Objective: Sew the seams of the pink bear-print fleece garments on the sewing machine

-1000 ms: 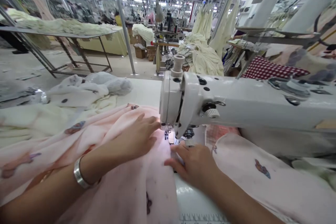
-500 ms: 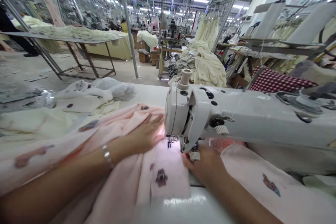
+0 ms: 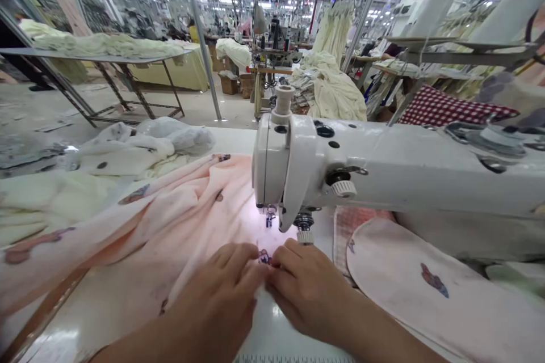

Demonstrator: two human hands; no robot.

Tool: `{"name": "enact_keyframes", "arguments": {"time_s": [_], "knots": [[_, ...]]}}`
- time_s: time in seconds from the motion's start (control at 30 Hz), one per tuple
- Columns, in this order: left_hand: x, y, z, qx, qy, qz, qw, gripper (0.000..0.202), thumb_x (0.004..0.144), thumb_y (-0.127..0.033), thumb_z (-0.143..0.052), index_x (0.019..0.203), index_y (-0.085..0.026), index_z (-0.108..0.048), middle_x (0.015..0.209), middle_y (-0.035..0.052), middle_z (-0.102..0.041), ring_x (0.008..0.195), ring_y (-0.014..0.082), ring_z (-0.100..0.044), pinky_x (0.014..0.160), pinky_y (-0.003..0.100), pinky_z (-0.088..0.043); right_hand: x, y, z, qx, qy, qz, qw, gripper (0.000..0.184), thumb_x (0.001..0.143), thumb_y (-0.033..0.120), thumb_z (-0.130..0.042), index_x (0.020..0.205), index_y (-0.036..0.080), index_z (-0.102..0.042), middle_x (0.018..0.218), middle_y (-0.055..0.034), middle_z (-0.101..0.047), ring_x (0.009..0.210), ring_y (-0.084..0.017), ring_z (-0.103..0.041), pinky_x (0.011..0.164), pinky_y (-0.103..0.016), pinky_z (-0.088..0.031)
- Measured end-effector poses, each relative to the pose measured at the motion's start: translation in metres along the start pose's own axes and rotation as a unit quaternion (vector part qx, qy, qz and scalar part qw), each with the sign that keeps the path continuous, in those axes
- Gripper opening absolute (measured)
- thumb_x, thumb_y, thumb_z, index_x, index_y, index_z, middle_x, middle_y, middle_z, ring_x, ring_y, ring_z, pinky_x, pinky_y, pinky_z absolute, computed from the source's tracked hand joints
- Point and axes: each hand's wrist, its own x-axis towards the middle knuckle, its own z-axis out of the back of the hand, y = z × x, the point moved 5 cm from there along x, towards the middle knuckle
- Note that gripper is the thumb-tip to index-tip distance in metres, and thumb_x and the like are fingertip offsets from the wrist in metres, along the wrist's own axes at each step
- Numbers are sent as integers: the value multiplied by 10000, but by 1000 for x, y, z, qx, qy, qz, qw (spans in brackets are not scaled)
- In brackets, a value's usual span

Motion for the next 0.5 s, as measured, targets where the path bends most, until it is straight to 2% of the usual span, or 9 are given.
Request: {"name": "enact_keyframes", "arguments": {"time_s": [0.07,0.13,0.23,0.33,0.4,0.5], "knots": [[2,7,-1,5,3,3,1000,209,746,-34,-404,846,-177,-518,854,64,-538,797,220,-503,714,386,-471,-2,-2,1,12,-1,-2,1000,163,875,121,-455,942,145,-601,835,-77,-575,747,-181,-495,638,-330,-392],[5,17,4,-41,-32,19,998,213,814,-42,-350,813,-177,-515,804,46,-544,737,184,-513,665,322,-469,-3,-4,2,30,-19,-5,999,202,868,100,-441,999,154,-585,850,-70,-586,757,-178,-508,652,-326,-399],[6,28,10,-108,-98,58,988,185,888,-147,-377,755,-180,-500,745,14,-547,648,137,-517,584,251,-435,-2,-10,2,41,-38,-46,997,211,875,91,-409,990,168,-567,813,-45,-606,735,-165,-537,643,-305,-409],[2,29,10,-123,-133,55,982,255,927,-256,-423,690,-179,-476,670,-13,-524,584,114,-497,535,226,-390,2,-13,-2,12,-37,-90,995,127,899,201,-472,993,176,-555,772,-24,-614,687,-164,-549,596,-290,-399],[1,27,7,-122,-139,47,982,268,930,-308,-453,696,-179,-478,662,-19,-522,590,119,-500,542,232,-388,5,-10,-3,-8,-49,-69,996,139,903,257,-498,999,174,-555,761,-18,-620,672,-158,-547,589,-283,-394],[3,25,1,-108,-103,38,988,209,879,-324,-562,749,-180,-484,737,-7,-557,687,152,-528,599,261,-423,7,-4,2,-34,-97,-1,995,119,905,188,-458,939,168,-571,747,-16,-624,663,-139,-536,594,-271,-382]]}}
